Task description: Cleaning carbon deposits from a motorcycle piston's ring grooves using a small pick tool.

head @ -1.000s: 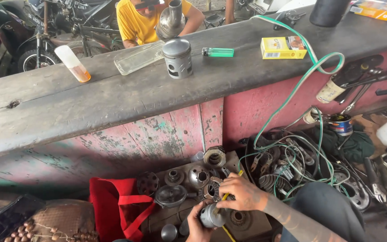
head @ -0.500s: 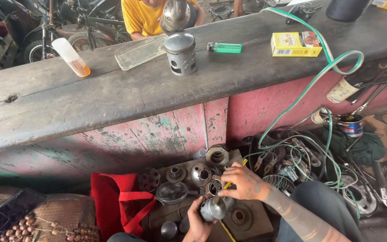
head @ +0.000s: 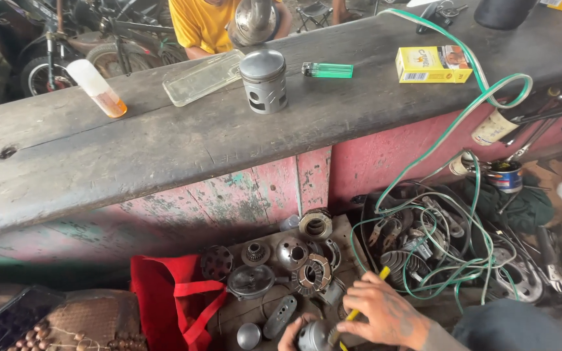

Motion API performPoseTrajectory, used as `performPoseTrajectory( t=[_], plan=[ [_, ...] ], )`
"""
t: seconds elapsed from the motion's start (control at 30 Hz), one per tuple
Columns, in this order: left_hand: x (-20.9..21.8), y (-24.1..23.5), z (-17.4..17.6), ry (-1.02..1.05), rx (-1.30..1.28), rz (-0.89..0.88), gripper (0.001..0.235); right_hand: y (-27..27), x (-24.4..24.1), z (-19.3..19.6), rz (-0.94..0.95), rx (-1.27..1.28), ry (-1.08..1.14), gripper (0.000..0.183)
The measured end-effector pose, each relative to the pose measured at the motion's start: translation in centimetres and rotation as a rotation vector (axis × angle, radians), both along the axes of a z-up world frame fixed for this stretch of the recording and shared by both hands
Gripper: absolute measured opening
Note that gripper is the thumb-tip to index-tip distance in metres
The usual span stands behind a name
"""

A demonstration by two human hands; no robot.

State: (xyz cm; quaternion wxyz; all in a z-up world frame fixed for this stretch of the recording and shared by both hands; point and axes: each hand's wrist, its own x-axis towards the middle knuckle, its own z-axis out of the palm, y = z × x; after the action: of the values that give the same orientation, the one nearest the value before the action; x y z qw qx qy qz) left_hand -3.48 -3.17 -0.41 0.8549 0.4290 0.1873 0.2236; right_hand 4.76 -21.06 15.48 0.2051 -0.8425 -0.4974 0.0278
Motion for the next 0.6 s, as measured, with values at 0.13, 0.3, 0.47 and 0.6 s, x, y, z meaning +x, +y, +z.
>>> performPoseTrajectory(
  t=[0.13,0.3,0.47,0.6],
  plan=[
    [-4.9,2.9,-2.7,0.222,-0.383,-0.736,0.049,-1.4,-2.7,0.0,-0.008,0.013,0.144,0.05],
    [-6.8,1.8,3.3,0.331,-0.223,-0.823,0.046,-2.1,-4.9,0.0,-0.01,-0.01,0.252,0.05],
    [-6.4,-1.2,-2.0,0.071,-0.236,-0.149,0.031,-1.9,-4.7,-0.2,0.022,-0.029,0.248,0.049],
    [-5.1,2.9,-4.9,0.306,-0.214,-0.831,0.045,-2.4,-3.5,-3.3,-0.024,0.013,0.337,0.062]
  ],
)
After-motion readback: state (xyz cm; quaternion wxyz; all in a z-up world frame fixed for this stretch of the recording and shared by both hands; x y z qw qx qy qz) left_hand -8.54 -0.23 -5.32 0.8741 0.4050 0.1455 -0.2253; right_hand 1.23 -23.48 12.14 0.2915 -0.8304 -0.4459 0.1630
